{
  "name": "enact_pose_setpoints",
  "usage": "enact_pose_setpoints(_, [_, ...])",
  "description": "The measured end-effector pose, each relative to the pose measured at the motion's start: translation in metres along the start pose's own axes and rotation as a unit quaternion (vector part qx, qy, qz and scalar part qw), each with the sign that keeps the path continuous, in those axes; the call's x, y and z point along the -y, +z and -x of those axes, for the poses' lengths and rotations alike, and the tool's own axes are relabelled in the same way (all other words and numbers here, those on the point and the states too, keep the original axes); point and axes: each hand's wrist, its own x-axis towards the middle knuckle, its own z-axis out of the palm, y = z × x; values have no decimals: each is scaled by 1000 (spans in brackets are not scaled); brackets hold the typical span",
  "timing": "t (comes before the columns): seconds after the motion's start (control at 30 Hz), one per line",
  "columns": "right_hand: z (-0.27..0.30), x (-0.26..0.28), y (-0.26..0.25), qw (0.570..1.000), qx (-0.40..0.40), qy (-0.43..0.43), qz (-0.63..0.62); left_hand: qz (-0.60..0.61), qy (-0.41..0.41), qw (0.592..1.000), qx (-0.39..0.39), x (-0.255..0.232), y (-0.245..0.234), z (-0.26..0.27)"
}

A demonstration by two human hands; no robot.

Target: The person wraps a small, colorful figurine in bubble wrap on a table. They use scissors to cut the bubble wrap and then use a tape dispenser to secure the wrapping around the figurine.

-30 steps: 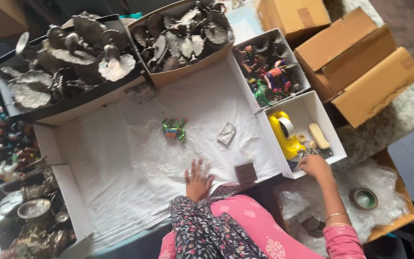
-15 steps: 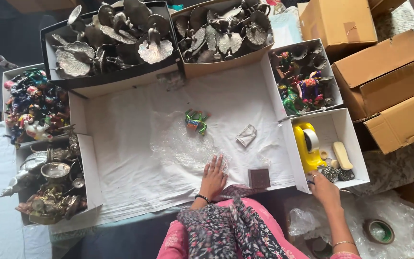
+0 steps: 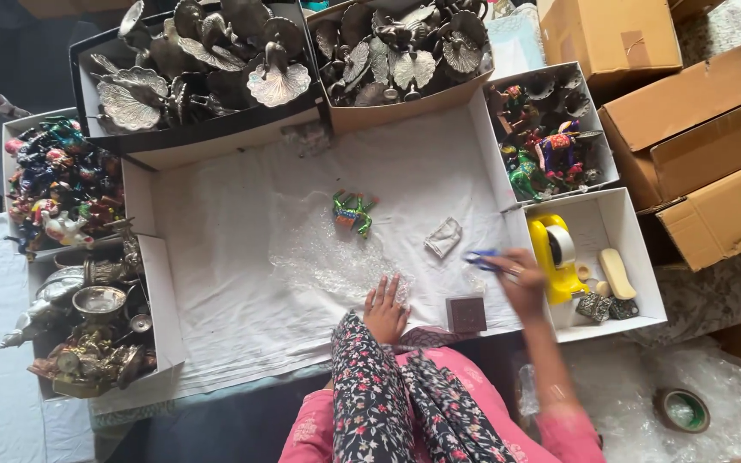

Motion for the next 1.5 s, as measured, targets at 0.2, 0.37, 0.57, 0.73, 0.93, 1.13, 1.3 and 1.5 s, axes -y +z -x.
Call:
enact_pose_setpoints(0.2, [21, -41, 105, 980, 100, -25, 169, -9, -66, 993, 101, -17, -33, -4])
enact_pose_setpoints(0.37, [20, -23, 122, 969, 95, 187, 127, -31, 20, 997, -72, 0, -1, 1])
enact_pose_setpoints(0.57, [-1, -4, 135, 926, 141, 322, 142, -7, 10, 998, -65, -13, -22, -5])
enact_pose_setpoints(0.73, [-3, -26, 141, 905, 180, 348, 168, -70, -2, 997, -37, 1, 7, -17])
enact_pose_setpoints(0.93, [47, 1, 98, 797, 187, 529, -222, 17, -4, 998, -57, -5, -13, -30])
enact_pose_setpoints(1.13, [174, 48, 94, 743, 136, 570, -324, 132, -45, 990, -18, 14, -5, -48])
enact_pose_setpoints(1.3, [244, 69, 138, 750, 316, 531, -236, 171, -16, 984, 54, 24, -7, -64])
enact_pose_setpoints(1.5, [214, 112, 190, 732, 350, 431, -395, 125, -27, 990, 65, 4, -23, -59])
